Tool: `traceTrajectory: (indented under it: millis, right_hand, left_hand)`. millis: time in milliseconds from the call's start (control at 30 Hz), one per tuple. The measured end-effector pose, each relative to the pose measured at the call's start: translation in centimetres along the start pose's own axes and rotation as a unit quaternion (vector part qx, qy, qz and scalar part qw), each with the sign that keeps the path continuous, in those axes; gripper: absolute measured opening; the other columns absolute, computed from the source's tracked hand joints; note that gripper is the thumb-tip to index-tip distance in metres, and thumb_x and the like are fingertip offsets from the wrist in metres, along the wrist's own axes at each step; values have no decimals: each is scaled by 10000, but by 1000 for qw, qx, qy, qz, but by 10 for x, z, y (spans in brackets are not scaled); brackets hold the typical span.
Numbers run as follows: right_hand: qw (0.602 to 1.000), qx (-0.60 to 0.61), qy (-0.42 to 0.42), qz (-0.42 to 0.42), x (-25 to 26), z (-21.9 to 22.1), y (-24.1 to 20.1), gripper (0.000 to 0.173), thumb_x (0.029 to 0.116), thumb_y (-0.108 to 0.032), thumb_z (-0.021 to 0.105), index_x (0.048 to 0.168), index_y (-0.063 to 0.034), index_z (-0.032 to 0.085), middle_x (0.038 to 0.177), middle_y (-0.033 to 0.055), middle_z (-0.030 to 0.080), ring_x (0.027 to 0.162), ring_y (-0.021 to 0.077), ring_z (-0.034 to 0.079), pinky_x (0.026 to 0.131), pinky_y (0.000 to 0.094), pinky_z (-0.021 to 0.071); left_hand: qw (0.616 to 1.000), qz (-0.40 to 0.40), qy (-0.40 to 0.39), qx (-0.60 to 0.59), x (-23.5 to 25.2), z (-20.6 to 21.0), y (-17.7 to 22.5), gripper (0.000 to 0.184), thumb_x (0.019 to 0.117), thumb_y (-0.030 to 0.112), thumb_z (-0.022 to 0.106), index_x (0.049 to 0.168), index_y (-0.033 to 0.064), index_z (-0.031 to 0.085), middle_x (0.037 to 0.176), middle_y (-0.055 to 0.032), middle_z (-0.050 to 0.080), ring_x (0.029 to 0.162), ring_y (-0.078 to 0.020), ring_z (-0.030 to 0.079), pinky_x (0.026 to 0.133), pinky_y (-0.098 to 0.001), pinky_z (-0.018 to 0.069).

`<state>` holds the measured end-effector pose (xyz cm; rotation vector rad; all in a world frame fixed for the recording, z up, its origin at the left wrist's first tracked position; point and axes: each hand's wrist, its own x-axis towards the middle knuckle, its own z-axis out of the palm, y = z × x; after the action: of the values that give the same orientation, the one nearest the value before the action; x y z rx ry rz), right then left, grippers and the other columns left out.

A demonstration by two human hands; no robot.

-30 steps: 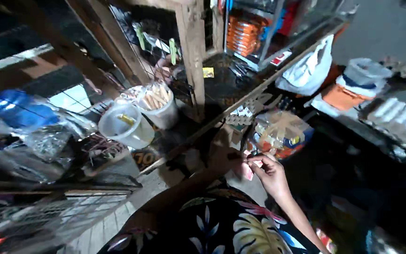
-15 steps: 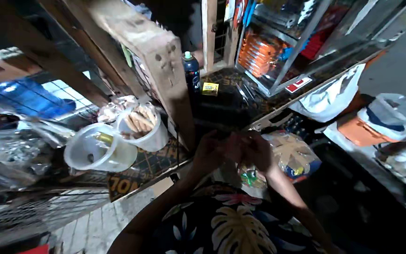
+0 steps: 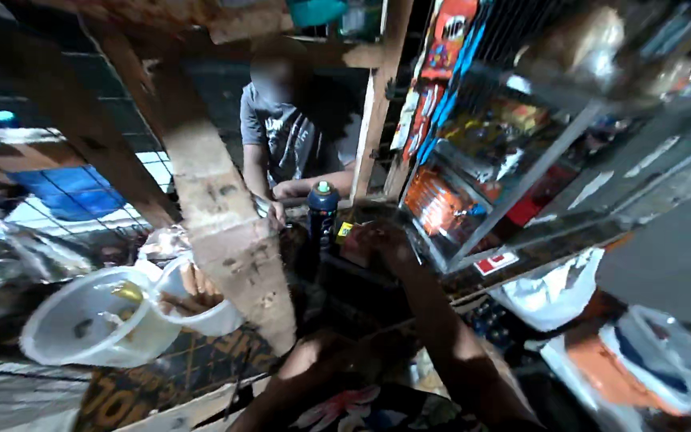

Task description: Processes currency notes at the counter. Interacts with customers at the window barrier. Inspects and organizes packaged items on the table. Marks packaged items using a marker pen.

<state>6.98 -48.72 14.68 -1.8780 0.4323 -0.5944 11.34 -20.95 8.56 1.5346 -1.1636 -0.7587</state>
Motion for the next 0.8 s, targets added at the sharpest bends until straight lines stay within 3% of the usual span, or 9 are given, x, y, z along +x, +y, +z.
traceTrajectory:
  millis: [100,200,400,633,700,800]
  right_hand:
    - [998,-50,-47,-16,26,-5,6,296,1015,-159,632,1280,-27,639,1179,142,674,972,209,676,867,417,587]
    - [997,-50,-50,-10,52,-6,7,284,1007,-93,595,1275,-15,645,1210,140,682,1039,199,669,915,402,563]
    - [994,87,-65,24,100,1,18,293,987,-69,630,1265,23,616,1129,127,682,957,152,674,859,356,585]
    - [982,168,-82,11,142,16,27,239,960,-22,664,1193,14,627,1046,79,699,842,82,666,748,255,576]
    - [982,163,-94,29,153,22,27,241,976,-25,646,1212,11,615,1034,67,689,763,50,621,666,217,529]
    - [976,173,-114,61,166,31,23,229,998,10,586,1227,22,589,1003,63,643,723,60,582,662,228,519]
  left_hand:
    - [996,49,20,-71,5,2,-18,194,958,167,701,1123,69,724,1078,3,723,973,-37,674,897,-250,573]
    - [994,85,48,-46,8,4,-31,227,950,132,684,1117,-20,700,1056,-48,713,971,-16,646,907,-209,529]
    - [985,128,107,50,5,12,-36,224,973,113,636,1112,-45,713,1002,-130,723,940,-90,663,899,-229,524]
    - [981,122,141,51,6,14,-39,209,997,151,646,1122,-1,717,1014,-80,709,920,-42,643,851,-186,526]
    - [980,121,147,54,7,15,-39,204,994,149,651,1118,2,717,1008,-78,711,922,-46,645,855,-188,527]
    - [980,113,151,59,7,15,-40,201,987,153,657,1113,9,721,1013,-75,714,937,-42,651,870,-184,528]
